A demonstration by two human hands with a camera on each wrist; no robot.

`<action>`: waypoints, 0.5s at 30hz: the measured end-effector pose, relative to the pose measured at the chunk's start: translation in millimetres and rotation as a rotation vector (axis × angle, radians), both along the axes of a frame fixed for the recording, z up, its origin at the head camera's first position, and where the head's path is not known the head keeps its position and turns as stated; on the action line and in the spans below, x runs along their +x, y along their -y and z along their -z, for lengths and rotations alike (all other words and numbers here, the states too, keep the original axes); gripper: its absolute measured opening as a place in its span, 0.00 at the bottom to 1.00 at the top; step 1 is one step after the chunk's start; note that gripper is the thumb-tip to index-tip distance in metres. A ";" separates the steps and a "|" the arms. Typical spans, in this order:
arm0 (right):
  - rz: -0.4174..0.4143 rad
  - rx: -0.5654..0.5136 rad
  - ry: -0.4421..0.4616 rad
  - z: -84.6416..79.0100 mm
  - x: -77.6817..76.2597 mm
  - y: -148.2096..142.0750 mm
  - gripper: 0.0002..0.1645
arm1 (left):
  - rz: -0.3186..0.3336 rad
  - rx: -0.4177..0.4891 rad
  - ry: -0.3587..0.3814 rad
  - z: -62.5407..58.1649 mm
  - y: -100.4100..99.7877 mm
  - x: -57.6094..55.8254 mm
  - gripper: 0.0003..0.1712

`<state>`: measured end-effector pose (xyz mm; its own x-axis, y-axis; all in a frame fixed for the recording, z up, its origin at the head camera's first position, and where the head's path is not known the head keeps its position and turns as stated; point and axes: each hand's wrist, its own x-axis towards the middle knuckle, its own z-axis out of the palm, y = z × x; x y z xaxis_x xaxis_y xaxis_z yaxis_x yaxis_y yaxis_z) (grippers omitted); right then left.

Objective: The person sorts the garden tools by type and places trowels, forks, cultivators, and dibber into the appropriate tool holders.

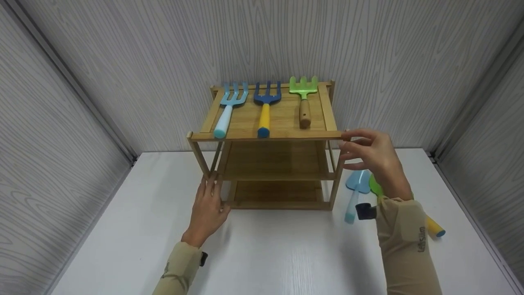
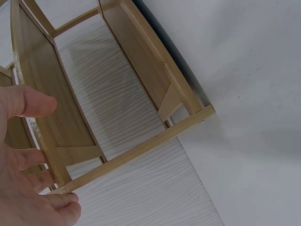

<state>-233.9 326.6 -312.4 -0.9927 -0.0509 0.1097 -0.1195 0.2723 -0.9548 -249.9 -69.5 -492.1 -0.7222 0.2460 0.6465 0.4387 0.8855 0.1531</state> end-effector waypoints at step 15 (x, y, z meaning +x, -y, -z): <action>0.013 0.052 0.047 20.3 1.0 -14.9 0.10 | 0.004 0.005 0.004 0.6 0.2 0.1 0.37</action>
<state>-232.9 341.4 -332.7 -0.9973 -0.0419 0.0602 -0.0705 0.3226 -0.9439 -249.8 -69.7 -492.7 -0.7239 0.2457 0.6446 0.4416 0.8829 0.1594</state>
